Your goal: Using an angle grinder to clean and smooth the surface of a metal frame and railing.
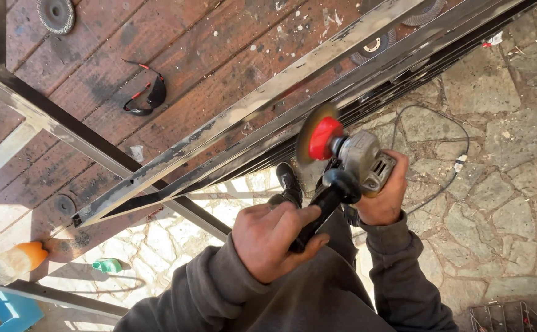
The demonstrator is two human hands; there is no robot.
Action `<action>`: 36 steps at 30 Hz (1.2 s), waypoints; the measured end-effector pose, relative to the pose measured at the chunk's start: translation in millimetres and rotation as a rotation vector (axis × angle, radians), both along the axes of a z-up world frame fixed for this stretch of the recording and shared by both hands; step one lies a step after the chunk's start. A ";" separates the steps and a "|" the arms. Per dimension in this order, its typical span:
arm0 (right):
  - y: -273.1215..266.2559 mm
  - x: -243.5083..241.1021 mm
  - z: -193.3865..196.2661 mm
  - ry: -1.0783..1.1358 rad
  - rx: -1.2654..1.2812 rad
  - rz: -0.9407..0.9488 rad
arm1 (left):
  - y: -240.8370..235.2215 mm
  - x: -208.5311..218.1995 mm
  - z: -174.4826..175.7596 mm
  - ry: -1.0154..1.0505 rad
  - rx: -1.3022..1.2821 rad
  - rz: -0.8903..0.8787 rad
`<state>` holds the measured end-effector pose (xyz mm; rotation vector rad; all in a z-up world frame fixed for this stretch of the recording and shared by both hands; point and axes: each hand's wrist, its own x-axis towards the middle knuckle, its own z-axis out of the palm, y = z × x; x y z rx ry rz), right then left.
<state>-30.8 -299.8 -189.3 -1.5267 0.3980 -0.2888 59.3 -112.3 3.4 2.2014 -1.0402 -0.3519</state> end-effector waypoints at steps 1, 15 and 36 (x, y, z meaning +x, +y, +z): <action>6.4 -7.1 -12.8 0.002 0.001 0.001 | 0.9 -1.9 4.3 0.002 0.001 0.001; 7.2 -9.1 -1.7 0.241 -0.121 -0.011 | -4.6 3.8 -0.1 -0.003 0.026 -0.021; -15.0 -4.6 4.0 0.150 -0.111 -0.082 | -27.3 16.6 -7.9 0.124 0.027 -0.011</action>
